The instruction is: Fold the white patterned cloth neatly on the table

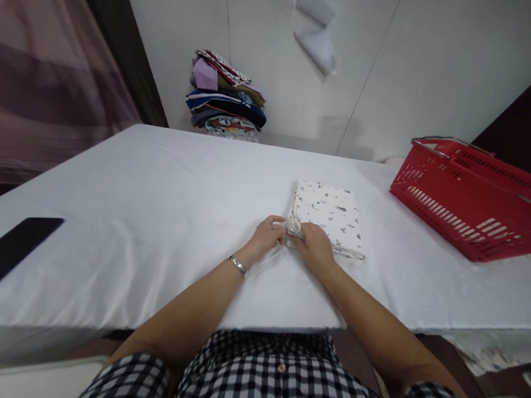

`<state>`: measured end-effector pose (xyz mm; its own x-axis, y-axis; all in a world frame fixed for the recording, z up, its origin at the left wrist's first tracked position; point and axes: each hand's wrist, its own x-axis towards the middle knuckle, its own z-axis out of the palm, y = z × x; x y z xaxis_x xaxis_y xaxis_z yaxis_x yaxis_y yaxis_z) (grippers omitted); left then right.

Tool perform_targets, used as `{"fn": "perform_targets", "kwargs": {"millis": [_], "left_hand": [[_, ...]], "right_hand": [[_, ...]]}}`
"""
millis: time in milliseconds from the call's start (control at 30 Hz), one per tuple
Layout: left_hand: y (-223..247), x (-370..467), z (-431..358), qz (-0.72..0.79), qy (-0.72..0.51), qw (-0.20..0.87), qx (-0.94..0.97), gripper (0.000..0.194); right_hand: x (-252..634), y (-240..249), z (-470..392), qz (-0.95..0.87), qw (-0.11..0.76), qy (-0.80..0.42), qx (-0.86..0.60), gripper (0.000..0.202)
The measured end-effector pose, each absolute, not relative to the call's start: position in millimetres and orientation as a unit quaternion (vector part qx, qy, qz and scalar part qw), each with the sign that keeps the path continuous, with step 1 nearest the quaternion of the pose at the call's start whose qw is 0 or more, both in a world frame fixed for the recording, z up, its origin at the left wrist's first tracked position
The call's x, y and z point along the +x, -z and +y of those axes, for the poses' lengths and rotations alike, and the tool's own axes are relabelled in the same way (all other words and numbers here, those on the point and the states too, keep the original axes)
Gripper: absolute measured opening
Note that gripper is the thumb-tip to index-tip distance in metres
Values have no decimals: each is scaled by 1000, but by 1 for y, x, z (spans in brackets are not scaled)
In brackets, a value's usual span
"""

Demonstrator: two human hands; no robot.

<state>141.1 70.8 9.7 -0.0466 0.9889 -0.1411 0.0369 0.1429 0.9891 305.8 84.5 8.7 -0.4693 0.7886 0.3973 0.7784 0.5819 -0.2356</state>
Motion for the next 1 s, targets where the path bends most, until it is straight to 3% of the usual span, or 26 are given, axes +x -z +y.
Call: {"fn": "perform_targets", "kwargs": {"millis": [233, 333, 467, 533, 667, 733, 833, 1000], "left_hand": [[-13, 144, 65, 703, -253, 236, 622, 29], [-14, 154, 64, 707, -182, 218, 648, 37], [-12, 162, 69, 708, -188, 217, 645, 23], [-11, 160, 72, 703, -228, 260, 621, 17], [-10, 154, 75, 647, -341, 506, 457, 16], [-10, 153, 75, 609, -379, 581, 385, 18], [-11, 154, 72, 586, -403, 605, 358, 18], [-15, 154, 68, 558, -427, 633, 325, 32]], "right_hand": [[312, -21, 93, -833, 242, -51, -495, 16], [313, -24, 96, -834, 241, -42, -495, 15], [314, -28, 96, -839, 232, -24, -491, 15], [315, -31, 95, -843, 221, -17, -489, 17], [312, -31, 92, -864, 183, -4, -468, 21], [310, -29, 90, -876, 158, -3, -456, 22], [308, -28, 89, -878, 148, -14, -456, 20], [311, -33, 90, -865, 165, -22, -473, 16]]}}
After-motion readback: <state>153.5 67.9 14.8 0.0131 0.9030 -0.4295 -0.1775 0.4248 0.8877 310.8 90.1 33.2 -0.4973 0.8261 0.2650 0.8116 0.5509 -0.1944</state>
